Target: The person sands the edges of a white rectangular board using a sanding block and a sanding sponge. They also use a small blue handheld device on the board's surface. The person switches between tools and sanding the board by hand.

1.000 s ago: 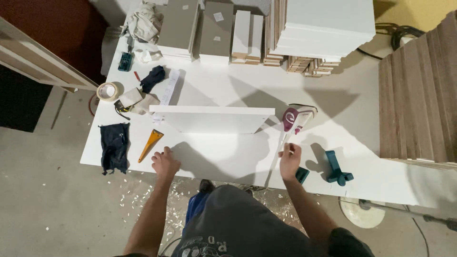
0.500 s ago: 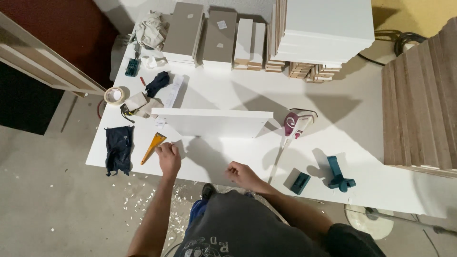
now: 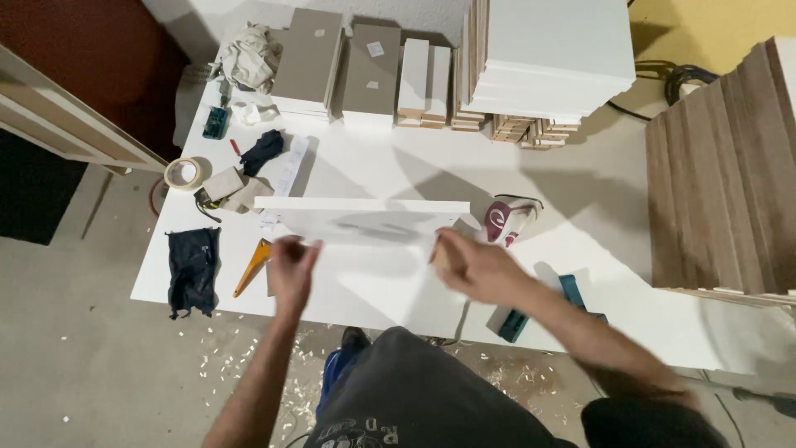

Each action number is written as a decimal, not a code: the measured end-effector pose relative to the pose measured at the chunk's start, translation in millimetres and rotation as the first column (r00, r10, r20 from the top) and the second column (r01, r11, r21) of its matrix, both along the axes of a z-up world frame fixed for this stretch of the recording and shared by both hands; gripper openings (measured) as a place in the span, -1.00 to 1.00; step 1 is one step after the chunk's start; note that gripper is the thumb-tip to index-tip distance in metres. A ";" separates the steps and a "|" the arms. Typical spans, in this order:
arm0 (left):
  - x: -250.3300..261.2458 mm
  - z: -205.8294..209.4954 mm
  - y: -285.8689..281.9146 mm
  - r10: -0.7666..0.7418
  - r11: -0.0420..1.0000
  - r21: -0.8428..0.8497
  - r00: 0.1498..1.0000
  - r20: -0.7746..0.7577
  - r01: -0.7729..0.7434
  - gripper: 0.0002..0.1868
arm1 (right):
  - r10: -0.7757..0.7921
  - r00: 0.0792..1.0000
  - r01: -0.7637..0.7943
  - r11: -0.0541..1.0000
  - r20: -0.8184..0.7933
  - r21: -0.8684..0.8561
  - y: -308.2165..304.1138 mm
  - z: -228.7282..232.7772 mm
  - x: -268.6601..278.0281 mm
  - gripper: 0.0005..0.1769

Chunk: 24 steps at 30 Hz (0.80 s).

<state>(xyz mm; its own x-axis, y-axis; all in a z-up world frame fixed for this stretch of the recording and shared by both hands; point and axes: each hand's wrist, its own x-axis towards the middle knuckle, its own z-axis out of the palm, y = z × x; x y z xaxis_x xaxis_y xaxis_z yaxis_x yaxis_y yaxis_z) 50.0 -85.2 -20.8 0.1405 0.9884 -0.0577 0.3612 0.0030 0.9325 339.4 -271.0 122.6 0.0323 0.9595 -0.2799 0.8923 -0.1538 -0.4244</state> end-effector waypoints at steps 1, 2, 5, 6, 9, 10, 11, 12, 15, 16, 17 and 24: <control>-9.3 -5.8 22.3 -0.004 1.000 -0.002 1.000 0.004 0.004 -0.45 | -0.004 1.000 0.004 1.000 0.004 -0.002 10.8 9.7 21.0 -0.13; -18.9 -11.9 44.4 -0.040 0.986 0.168 0.991 0.126 0.019 -0.37 | 0.004 0.995 -0.009 0.998 0.096 0.056 21.2 19.3 41.5 -0.22; -23.8 -26.7 89.7 -0.242 0.944 0.298 0.911 0.335 0.141 -0.17 | 0.094 0.963 -0.104 0.994 0.251 0.027 53.1 12.0 84.6 -0.30; -18.0 -29.1 106.3 -0.385 0.915 0.292 0.817 0.428 0.279 -0.09 | 0.172 0.935 -0.165 0.985 0.310 -0.050 66.1 5.8 97.8 -0.30; -5.7 -10.6 118.6 -0.449 0.892 0.210 0.832 0.326 0.400 -0.24 | 0.226 0.900 -0.213 0.974 0.373 -0.076 80.8 -7.6 94.5 -0.34; -3.8 -22.3 121.0 -0.446 0.894 0.209 0.832 0.331 0.396 -0.24 | 0.230 0.898 -0.216 0.973 0.375 -0.079 83.9 -17.1 99.5 -0.34; -1.4 -33.0 124.7 -0.385 0.923 0.146 0.880 0.280 0.357 -0.34 | 0.245 0.890 -0.217 0.969 0.384 -0.116 88.4 -26.0 105.1 -0.31; 1.2 -43.7 128.9 -0.323 0.946 0.085 0.920 0.223 0.312 -0.45 | 0.261 0.882 -0.218 0.964 0.392 -0.153 93.4 -34.8 111.0 -0.29; 5.5 -46.7 130.7 -0.268 0.963 0.041 0.949 0.165 0.265 -0.50 | 0.276 0.873 -0.231 0.960 0.403 -0.156 107.3 -9.0 82.9 -0.30; 8.7 -49.3 134.2 -0.267 0.964 0.042 0.949 0.169 0.264 -0.50 | 0.277 0.871 -0.232 0.960 0.407 -0.157 114.4 -13.2 79.8 -0.30; 7.5 -52.5 134.6 -0.288 0.958 0.057 0.942 0.172 0.283 -0.50 | 0.271 0.870 -0.229 0.962 0.411 -0.150 120.0 -19.3 74.0 -0.30; 0.6 -13.5 122.0 -0.335 0.942 0.063 0.915 0.223 0.330 -0.56 | 0.378 0.854 -0.329 0.925 0.357 -0.192 185.8 -0.7 -8.8 -0.33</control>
